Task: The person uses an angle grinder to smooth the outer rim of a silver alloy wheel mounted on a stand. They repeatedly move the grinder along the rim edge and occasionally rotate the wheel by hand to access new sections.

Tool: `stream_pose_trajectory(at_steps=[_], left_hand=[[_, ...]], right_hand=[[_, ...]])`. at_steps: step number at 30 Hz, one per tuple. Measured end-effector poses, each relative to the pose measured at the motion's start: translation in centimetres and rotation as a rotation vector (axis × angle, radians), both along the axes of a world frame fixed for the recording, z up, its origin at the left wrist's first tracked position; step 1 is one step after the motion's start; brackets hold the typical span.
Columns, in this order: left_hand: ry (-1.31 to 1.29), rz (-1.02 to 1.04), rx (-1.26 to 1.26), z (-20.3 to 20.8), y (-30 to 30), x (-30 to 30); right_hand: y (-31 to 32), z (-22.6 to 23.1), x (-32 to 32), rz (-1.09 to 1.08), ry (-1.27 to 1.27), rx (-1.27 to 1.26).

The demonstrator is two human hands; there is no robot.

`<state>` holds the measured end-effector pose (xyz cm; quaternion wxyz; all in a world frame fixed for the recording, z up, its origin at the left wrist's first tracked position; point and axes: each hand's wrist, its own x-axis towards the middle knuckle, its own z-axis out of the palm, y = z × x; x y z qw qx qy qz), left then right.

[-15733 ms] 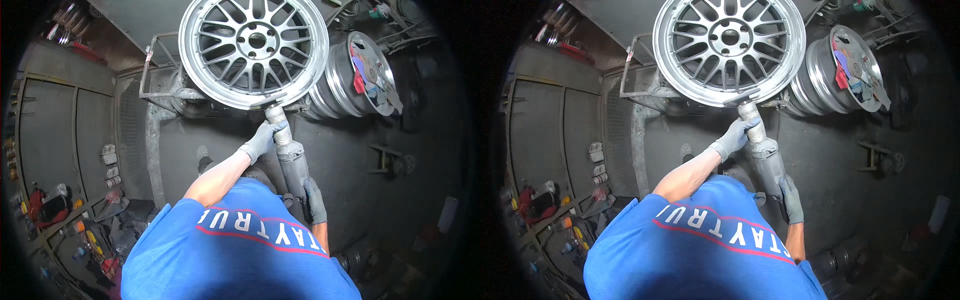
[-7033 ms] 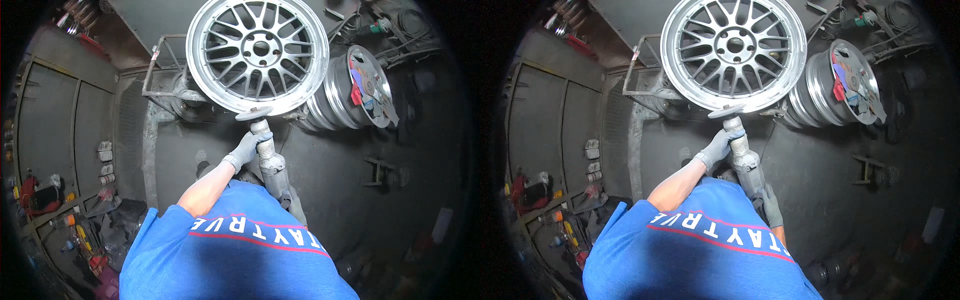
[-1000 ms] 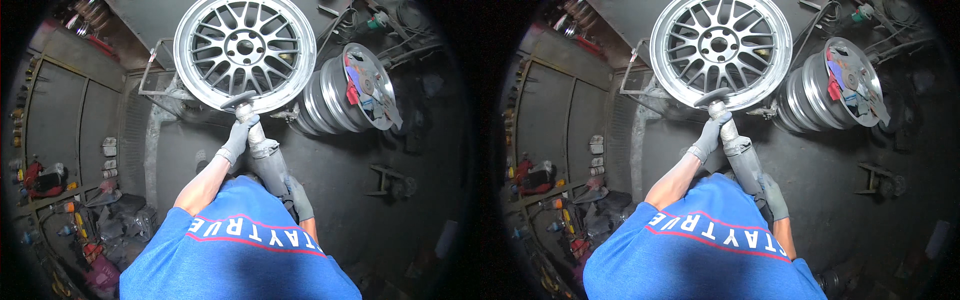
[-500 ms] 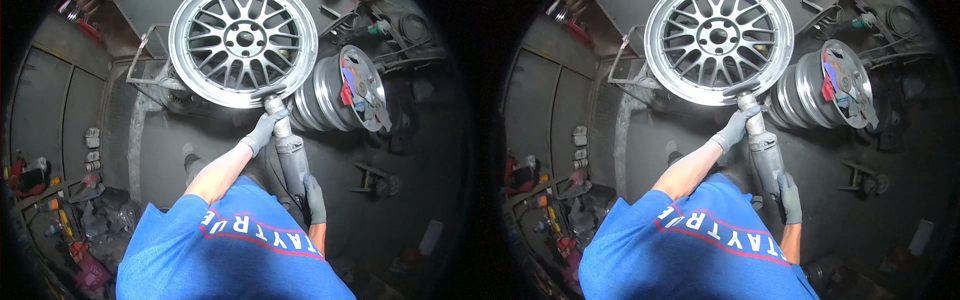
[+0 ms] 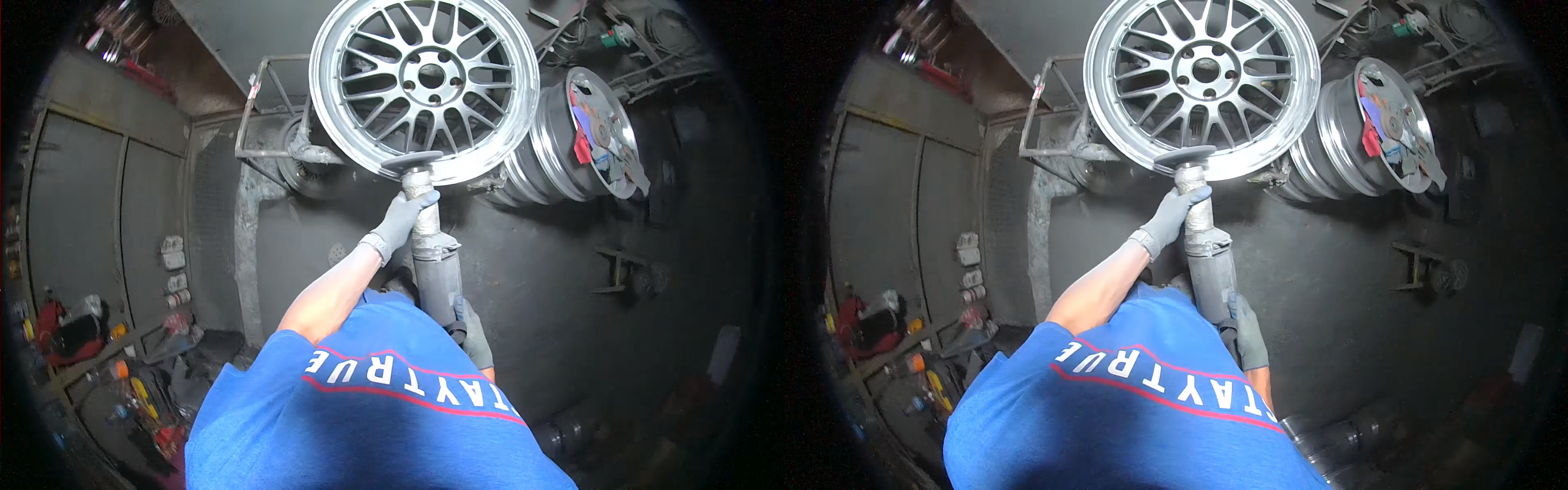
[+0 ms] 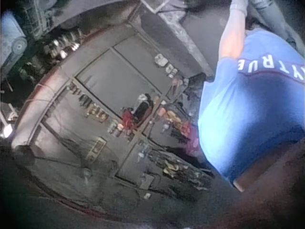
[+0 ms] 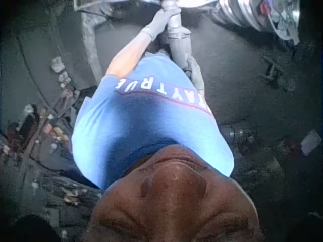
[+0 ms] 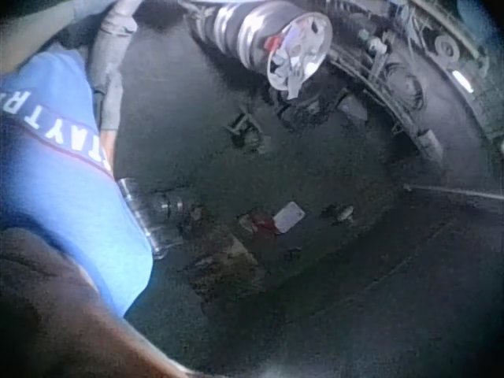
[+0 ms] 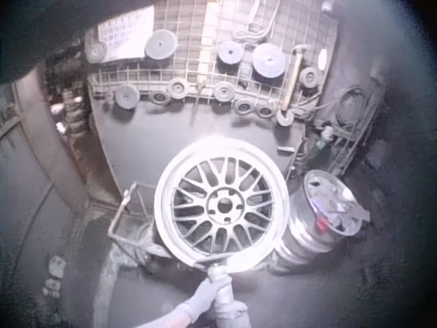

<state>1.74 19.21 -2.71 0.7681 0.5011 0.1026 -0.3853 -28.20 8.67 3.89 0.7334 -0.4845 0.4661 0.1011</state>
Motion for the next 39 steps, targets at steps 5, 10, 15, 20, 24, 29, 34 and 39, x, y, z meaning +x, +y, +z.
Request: stream_pose_trajectory(at_steps=[5,10,15,20,24,29,34,39], left_hand=[[-0.016,0.04,-0.057,0.5,5.1,1.2],[0.151,0.157,-0.173,0.2,8.9,2.2],[0.177,0.161,-0.306,-0.4,12.4,3.5],[0.128,0.312,-0.322,1.1,15.0,2.6],[0.055,0.453,-0.274,1.7,14.8,1.0],[0.056,0.625,-0.19,3.4,12.6,-1.3],[0.035,0.717,-0.187,3.9,11.1,-3.6],[0.032,0.726,-0.158,3.7,11.1,-3.8]], right_hand=[[4.2,0.1,2.3,0.168,-0.09,-0.246],[5.5,0.1,4.1,0.22,-0.111,-0.364],[1.7,-2.9,6.1,0.417,-0.144,-0.328],[-8.8,-1.3,15.6,0.746,-0.175,-0.675],[-20.5,-0.5,27.8,0.361,-0.353,-1.162],[-31.4,3.7,43.3,0.135,-0.448,-1.636],[-32.5,3.9,50.0,0.383,-0.407,-1.493],[-31.7,3.3,49.6,0.325,-0.426,-1.497]])
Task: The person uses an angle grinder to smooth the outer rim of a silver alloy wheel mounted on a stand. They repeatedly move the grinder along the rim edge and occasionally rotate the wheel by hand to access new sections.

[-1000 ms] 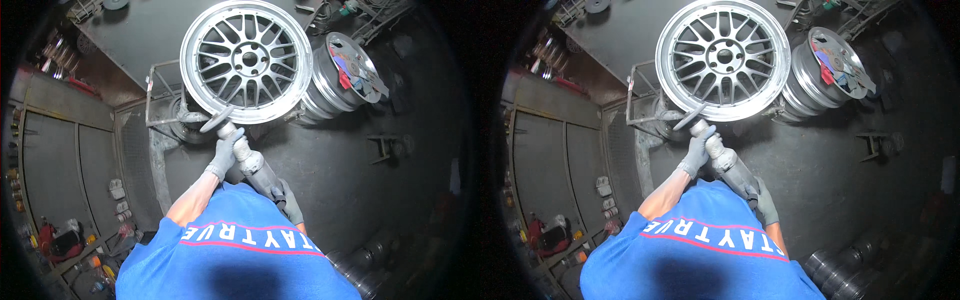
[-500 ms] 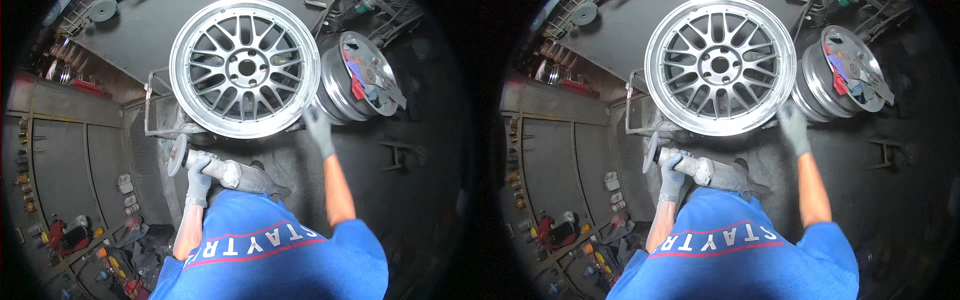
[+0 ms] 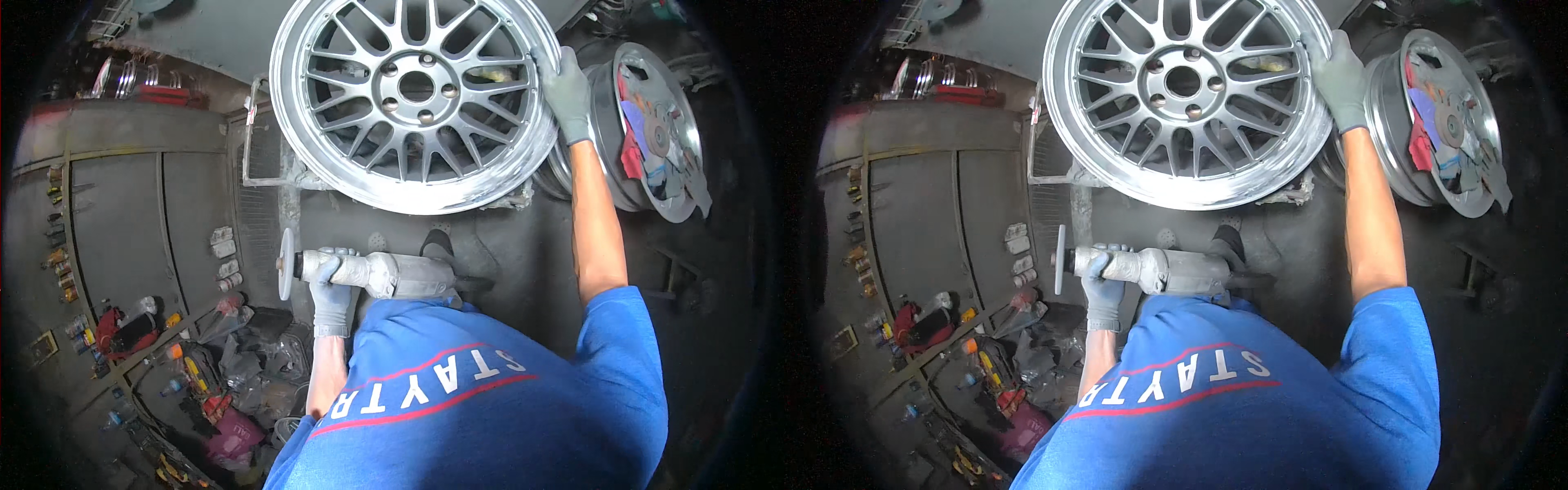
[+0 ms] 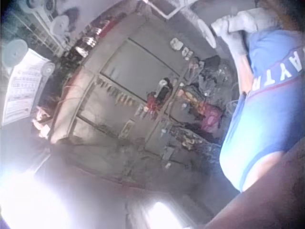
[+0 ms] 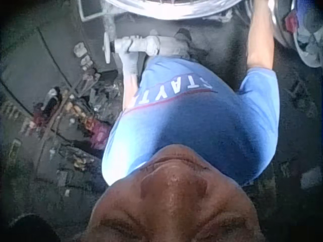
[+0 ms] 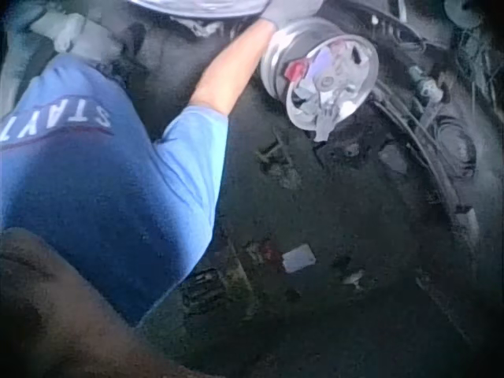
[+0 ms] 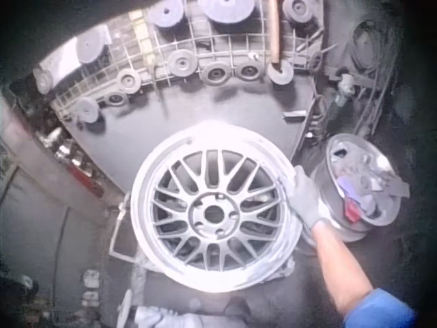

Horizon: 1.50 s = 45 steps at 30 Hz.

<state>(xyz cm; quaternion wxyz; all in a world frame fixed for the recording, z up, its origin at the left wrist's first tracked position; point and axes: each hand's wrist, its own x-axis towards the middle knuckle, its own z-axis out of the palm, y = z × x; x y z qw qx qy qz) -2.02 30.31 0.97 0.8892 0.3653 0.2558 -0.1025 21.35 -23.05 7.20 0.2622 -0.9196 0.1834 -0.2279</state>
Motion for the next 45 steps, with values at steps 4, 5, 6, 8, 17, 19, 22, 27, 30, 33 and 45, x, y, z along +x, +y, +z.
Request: stream_pose_trajectory(at_steps=[4,5,6,8,17,19,22,27,30,33,45], left_hand=[[-0.006,-0.07,0.077,-0.3,0.1,-0.1],[-0.043,-0.103,0.041,-0.2,-0.1,0.4],[-0.077,-0.127,0.004,-0.2,-0.3,0.8],[-0.093,-0.167,-0.016,0.0,0.1,1.4],[-0.034,-0.332,-0.017,-2.0,3.1,3.8],[-0.034,-0.385,-0.013,-2.2,3.8,4.1],[-0.075,-0.452,-0.03,-3.4,5.4,4.2],[-0.029,-0.537,-0.099,-2.9,3.0,5.1],[0.092,-0.519,-0.042,-3.0,0.7,5.2],[0.105,-0.487,-0.016,-4.0,-2.2,4.8],[0.051,-0.644,-0.031,-2.9,-19.4,-1.0]], right_hand=[[1.0,-0.8,-1.7,-0.027,-0.071,0.005],[0.9,-1.7,-2.4,-0.042,-0.093,0.006],[1.1,-2.9,-3.3,-0.037,-0.163,0.037],[2.8,-5.2,-5.5,-0.149,-0.196,0.054],[14.3,-12.2,-18.8,-0.169,-0.068,0.461],[18.4,-13.7,-24.6,0.03,0.105,0.599],[26.0,-10.4,-32.2,0.299,0.685,0.9],[31.1,-15.0,-40.7,0.366,0.587,1.072],[29.8,-14.8,-41.2,0.321,0.617,1.094],[28.1,-13.4,-42.9,0.254,0.645,1.092],[18.1,-3.5,-52.0,-0.019,0.54,1.201]])
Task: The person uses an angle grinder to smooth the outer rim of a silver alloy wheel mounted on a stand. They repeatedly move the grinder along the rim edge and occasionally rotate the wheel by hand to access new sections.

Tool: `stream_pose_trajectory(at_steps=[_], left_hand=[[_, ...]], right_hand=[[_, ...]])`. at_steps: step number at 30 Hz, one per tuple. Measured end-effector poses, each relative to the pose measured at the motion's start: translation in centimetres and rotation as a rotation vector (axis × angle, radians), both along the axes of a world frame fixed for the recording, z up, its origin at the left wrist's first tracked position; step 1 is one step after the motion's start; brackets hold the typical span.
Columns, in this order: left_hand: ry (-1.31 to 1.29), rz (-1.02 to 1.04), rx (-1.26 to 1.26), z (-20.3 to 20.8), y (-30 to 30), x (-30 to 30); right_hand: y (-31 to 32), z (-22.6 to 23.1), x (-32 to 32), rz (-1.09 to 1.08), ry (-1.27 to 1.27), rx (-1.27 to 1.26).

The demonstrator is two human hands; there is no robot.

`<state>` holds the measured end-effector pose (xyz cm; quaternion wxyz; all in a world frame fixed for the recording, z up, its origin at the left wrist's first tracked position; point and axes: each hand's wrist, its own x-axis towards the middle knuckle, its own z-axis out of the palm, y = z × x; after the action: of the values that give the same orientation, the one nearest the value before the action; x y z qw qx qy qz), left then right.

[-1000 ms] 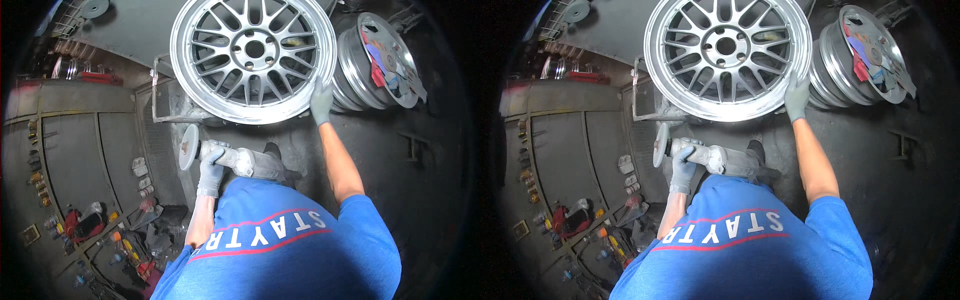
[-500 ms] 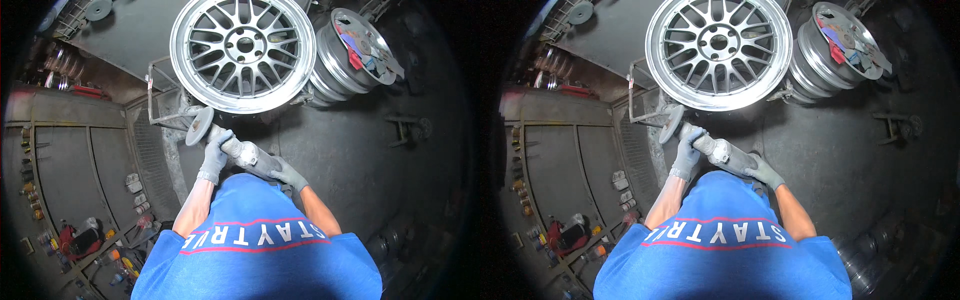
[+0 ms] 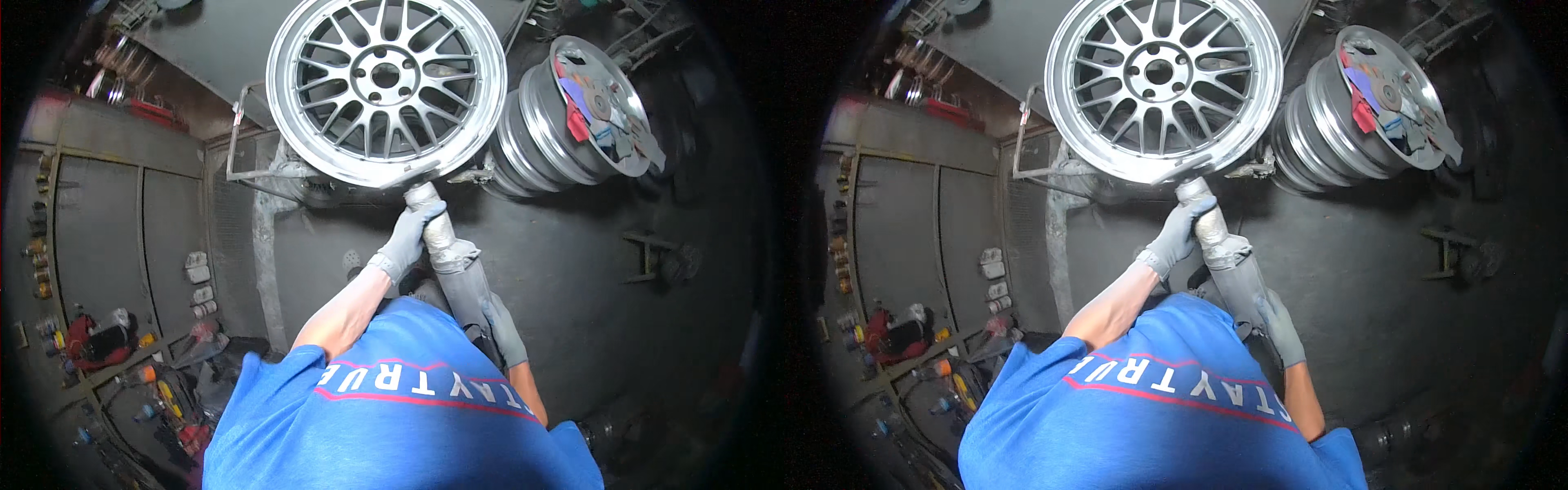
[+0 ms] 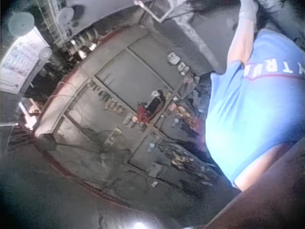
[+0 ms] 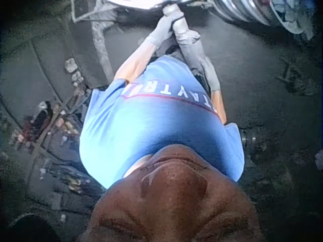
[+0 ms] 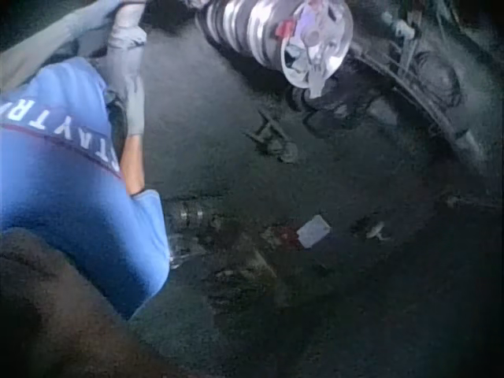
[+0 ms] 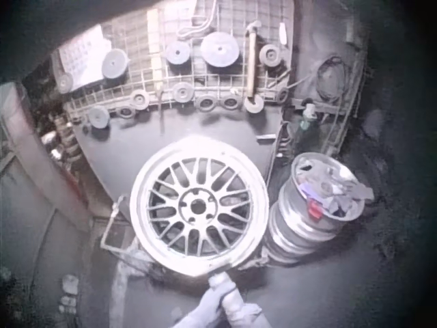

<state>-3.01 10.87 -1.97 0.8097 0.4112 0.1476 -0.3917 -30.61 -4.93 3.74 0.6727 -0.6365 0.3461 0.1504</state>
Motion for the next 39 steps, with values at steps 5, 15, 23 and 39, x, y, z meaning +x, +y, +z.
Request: stream_pose_trajectory(at_steps=[5,15,23,39], left_hand=[[0.047,-0.04,-0.065,-0.3,-1.9,-0.6],[0.03,0.004,-0.039,-0.6,6.9,2.2],[-0.049,0.059,0.03,0.3,12.9,7.8],[0.042,-0.013,-0.133,-0.8,0.4,0.1]], right_hand=[[0.0,-1.3,-2.5,-0.048,-0.033,-0.105],[8.1,-2.1,1.1,-0.142,0.007,0.074],[14.4,0.2,8.7,-0.108,-0.012,0.103],[1.3,-0.5,-0.7,-0.06,-0.003,-0.128]])
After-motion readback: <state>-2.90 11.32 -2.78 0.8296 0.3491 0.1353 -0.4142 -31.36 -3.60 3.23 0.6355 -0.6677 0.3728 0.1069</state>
